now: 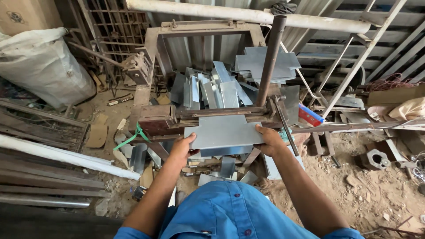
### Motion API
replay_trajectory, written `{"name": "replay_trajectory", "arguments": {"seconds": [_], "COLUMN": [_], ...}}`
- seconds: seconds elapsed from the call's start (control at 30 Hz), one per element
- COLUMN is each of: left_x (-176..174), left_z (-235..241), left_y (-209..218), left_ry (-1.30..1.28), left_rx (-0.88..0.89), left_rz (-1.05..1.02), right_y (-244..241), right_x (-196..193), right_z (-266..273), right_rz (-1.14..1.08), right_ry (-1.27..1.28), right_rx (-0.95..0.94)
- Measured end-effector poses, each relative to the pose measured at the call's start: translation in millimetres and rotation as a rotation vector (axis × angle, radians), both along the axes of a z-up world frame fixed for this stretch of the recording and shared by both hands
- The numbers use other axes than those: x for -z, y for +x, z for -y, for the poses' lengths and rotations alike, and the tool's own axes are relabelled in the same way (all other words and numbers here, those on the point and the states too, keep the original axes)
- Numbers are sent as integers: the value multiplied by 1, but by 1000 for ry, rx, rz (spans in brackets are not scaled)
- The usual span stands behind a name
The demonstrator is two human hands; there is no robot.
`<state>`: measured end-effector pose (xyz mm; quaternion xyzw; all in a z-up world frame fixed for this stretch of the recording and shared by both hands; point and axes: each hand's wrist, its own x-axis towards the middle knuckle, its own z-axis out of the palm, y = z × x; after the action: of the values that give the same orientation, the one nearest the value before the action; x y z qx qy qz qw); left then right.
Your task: The person places metal pieces into a manual bending machine, aligns them against a guide, and uses a lever to bend the metal into shape. They repeatedly check the alignment of different metal sheets, handle the bent pieces, and use a small hammer to tap the metal parts within the machinery.
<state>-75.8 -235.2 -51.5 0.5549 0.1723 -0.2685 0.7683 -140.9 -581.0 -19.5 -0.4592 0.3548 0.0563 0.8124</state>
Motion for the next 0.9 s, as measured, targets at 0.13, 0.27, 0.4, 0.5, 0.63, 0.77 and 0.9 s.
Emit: {"name": "replay_trajectory", "arguments": {"seconds": [0.13, 0.27, 0.4, 0.5, 0.63, 0.77, 0.9], "left_x": [3, -2, -3, 4, 9, 0, -6], "left_z": [0, 1, 3, 5, 4, 6, 11], "left_y": [-4, -2, 2, 0, 1, 3, 4], "left_ry": [27, 17, 90, 110, 123, 47, 63], "left_rx": [10, 0, 2, 13, -4, -34, -35], "left_rz": [8, 5, -59, -76, -60, -6, -34], "right_y": [-1, 1, 7, 2, 1, 4, 14], "right_x": [3, 5, 4, 5, 7, 6, -2], "right_z": [0, 6, 13, 9, 9, 13, 9], "right_rz": [-12, 38, 7, -32, -36, 82, -23], "right_ry": [-37, -20, -52, -97, -127, -41, -129], "right_rx": [-11, -45, -100, -94, -122, -97, -91]}}
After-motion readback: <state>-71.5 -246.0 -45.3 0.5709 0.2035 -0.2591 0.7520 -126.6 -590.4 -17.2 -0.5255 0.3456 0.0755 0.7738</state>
